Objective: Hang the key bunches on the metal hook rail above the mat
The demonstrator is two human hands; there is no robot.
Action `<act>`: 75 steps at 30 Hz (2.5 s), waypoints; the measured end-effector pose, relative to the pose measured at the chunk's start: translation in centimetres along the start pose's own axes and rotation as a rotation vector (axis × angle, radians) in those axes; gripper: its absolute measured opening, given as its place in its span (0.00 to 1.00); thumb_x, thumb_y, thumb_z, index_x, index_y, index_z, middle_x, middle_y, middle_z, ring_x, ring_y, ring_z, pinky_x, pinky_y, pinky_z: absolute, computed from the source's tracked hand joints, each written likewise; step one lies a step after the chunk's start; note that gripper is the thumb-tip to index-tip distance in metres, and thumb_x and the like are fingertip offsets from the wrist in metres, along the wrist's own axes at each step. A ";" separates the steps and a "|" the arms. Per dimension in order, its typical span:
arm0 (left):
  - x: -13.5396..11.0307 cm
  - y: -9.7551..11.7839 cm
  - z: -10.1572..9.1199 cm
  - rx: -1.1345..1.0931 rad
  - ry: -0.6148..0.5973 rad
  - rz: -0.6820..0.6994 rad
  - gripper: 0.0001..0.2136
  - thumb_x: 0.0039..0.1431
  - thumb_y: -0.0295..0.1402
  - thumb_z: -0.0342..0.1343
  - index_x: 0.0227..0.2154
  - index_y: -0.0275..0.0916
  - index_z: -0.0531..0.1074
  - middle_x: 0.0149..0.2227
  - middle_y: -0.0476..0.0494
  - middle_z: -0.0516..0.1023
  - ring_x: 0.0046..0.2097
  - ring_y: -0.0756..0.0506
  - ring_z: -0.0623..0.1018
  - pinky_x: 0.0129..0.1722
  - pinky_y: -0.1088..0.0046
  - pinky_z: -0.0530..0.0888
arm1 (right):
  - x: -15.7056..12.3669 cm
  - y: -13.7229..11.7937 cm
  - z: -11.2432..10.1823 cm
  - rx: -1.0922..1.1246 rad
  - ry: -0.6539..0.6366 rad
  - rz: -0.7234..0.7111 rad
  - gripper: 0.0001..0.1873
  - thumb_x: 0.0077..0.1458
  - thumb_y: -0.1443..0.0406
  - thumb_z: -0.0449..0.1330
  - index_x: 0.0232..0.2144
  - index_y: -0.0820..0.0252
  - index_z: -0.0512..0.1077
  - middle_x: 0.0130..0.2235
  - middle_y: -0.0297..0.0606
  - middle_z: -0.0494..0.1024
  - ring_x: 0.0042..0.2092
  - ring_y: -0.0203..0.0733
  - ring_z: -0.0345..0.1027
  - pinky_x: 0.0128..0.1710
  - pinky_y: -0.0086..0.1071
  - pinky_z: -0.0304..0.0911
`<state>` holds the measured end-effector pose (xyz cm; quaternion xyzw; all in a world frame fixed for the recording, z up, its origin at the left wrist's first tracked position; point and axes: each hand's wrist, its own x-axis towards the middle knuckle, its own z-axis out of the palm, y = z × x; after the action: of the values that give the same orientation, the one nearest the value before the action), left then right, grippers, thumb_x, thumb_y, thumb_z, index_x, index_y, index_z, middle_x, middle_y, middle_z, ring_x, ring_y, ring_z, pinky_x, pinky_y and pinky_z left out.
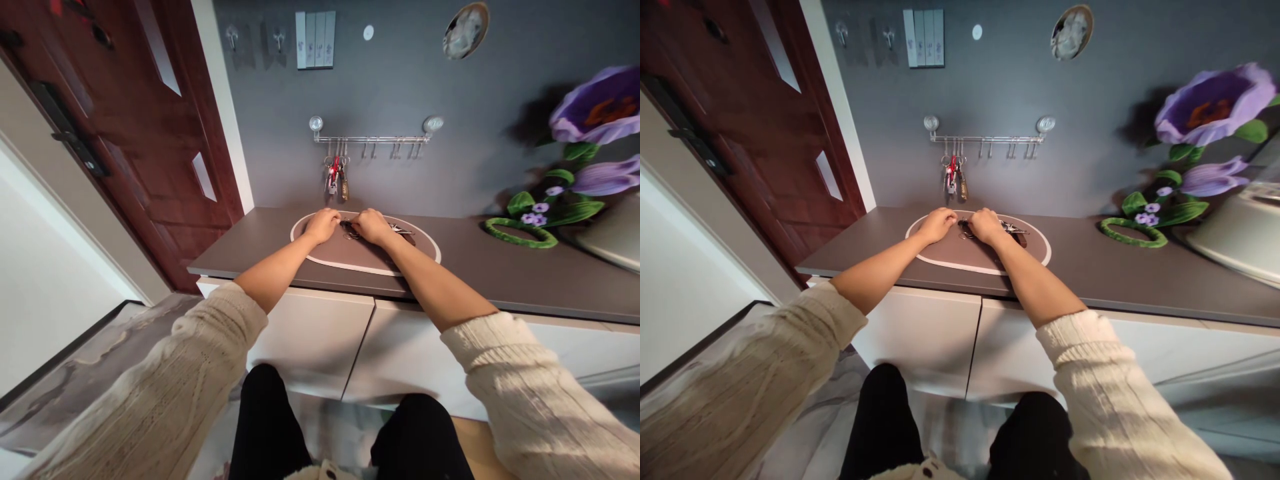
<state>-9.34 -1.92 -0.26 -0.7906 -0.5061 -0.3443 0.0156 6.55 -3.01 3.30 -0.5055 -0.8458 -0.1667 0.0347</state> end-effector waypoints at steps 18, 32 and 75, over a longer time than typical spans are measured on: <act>-0.1 0.0 0.0 -0.039 0.001 0.026 0.09 0.50 0.33 0.55 0.35 0.38 0.73 0.34 0.45 0.72 0.36 0.48 0.70 0.38 0.73 0.66 | 0.5 0.1 0.4 0.405 0.164 0.068 0.16 0.54 0.65 0.48 0.38 0.63 0.74 0.40 0.44 0.77 0.41 0.40 0.67 0.40 0.27 0.56; 0.1 0.2 -0.1 -0.057 0.085 0.008 0.06 0.55 0.29 0.49 0.30 0.37 0.72 0.34 0.44 0.73 0.37 0.48 0.70 0.38 0.73 0.65 | 0.7 0.5 0.6 0.672 0.231 0.203 0.14 0.52 0.66 0.49 0.35 0.64 0.74 0.38 0.40 0.77 0.39 0.38 0.68 0.40 0.27 0.58; -0.2 0.5 -0.3 -0.162 0.111 0.042 0.07 0.55 0.32 0.50 0.30 0.36 0.72 0.32 0.46 0.75 0.34 0.50 0.70 0.36 0.75 0.66 | 0.1 0.3 0.7 0.752 0.328 0.041 0.10 0.52 0.63 0.51 0.28 0.63 0.71 0.31 0.38 0.74 0.32 0.35 0.63 0.35 0.27 0.57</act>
<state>-9.11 -2.45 0.01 -0.7795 -0.4581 -0.4269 -0.0135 6.83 -2.57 2.72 -0.4412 -0.8209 0.0764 0.3545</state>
